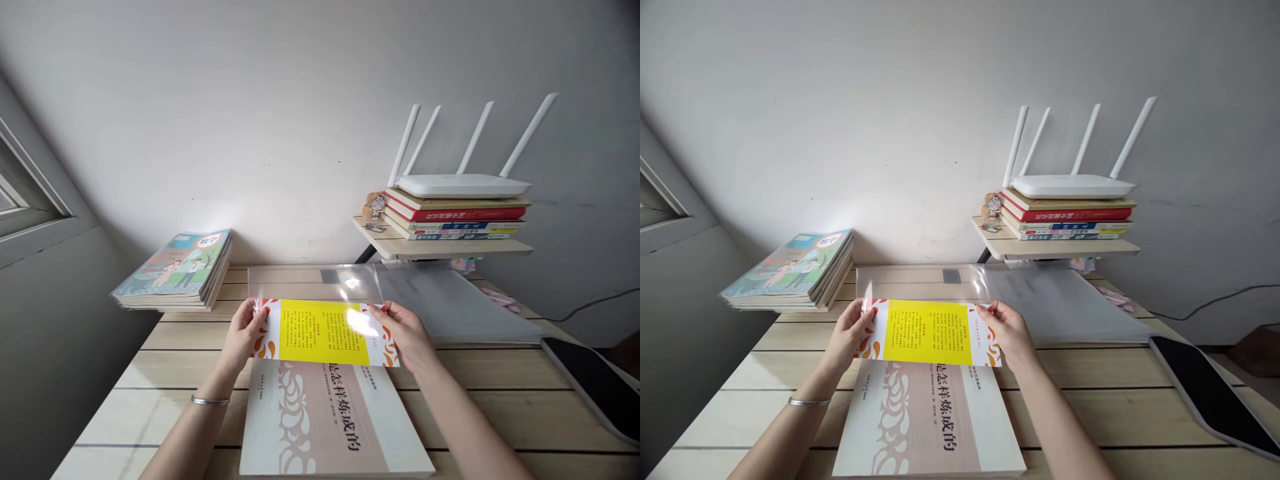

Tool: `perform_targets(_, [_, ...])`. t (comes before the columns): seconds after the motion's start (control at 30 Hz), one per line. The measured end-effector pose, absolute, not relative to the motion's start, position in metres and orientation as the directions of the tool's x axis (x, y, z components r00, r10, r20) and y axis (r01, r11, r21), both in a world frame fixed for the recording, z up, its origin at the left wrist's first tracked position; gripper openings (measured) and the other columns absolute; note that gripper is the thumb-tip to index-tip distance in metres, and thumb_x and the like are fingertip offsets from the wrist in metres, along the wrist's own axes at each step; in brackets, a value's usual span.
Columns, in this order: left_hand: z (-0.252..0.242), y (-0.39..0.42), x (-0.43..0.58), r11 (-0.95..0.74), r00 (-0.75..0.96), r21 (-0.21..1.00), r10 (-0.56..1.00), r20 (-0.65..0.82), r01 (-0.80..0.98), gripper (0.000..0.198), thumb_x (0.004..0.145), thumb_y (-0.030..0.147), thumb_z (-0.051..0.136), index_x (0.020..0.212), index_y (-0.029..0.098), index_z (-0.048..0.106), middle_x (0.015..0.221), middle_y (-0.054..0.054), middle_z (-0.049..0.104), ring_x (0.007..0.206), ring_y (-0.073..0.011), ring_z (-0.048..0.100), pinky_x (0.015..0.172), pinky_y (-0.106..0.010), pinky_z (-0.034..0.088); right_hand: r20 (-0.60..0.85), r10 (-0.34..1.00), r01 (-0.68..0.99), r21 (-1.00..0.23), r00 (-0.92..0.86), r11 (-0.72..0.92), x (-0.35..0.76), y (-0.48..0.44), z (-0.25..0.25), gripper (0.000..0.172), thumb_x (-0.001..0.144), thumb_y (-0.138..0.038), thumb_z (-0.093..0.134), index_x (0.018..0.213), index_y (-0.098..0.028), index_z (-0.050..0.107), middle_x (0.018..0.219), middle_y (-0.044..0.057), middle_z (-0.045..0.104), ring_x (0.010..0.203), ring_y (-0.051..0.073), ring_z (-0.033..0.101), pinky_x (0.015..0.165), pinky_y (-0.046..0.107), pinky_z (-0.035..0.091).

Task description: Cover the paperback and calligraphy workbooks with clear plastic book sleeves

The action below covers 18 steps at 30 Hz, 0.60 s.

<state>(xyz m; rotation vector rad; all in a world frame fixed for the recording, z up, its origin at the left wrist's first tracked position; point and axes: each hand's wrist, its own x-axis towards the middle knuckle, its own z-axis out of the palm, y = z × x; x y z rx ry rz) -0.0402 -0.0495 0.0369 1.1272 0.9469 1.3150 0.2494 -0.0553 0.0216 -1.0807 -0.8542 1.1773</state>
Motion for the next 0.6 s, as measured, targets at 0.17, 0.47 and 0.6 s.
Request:
perform_targets(0.17, [0.037, -0.049, -0.039, -0.066, 0.002, 0.972, 0.998, 0.068, -0.224, 0.036, 0.065, 0.04, 0.076, 0.08, 0.019, 0.051, 0.073, 0.001, 0.065, 0.062, -0.0135, 0.064, 0.058, -0.024, 0.052, -0.033, 0.968, -0.334, -0.941, 0.25, 0.054, 0.239, -0.058, 0.024, 0.037, 0.051, -0.042, 0.083, 0.062, -0.021, 0.055, 0.058, -0.003, 0.066, 0.048, 0.014, 0.059, 0.048, 0.026, 0.048])
perform_targets(0.47, [0.037, -0.05, -0.031, -0.103, -0.101, 0.965, 0.992, 0.081, -0.241, 0.037, 0.063, 0.043, 0.075, 0.082, 0.017, 0.057, 0.075, -0.001, 0.067, 0.061, -0.0145, 0.065, 0.055, -0.024, 0.052, -0.109, 0.963, -0.389, -0.921, 0.245, -0.005, 0.244, -0.059, 0.027, 0.031, 0.052, -0.041, 0.081, 0.066, -0.022, 0.061, 0.063, 0.001, 0.07, 0.058, 0.022, 0.066, 0.05, 0.029, 0.049])
perform_targets(0.6, [0.036, -0.048, -0.033, -0.071, -0.065, 0.967, 0.996, 0.056, -0.243, 0.037, 0.063, 0.041, 0.076, 0.084, 0.017, 0.056, 0.075, -0.001, 0.067, 0.061, -0.0146, 0.065, 0.056, -0.025, 0.053, -0.081, 0.964, -0.361, -0.932, 0.254, 0.017, 0.248, -0.057, 0.022, 0.031, 0.054, -0.042, 0.08, 0.067, -0.021, 0.062, 0.061, 0.001, 0.07, 0.055, 0.02, 0.065, 0.049, 0.028, 0.049])
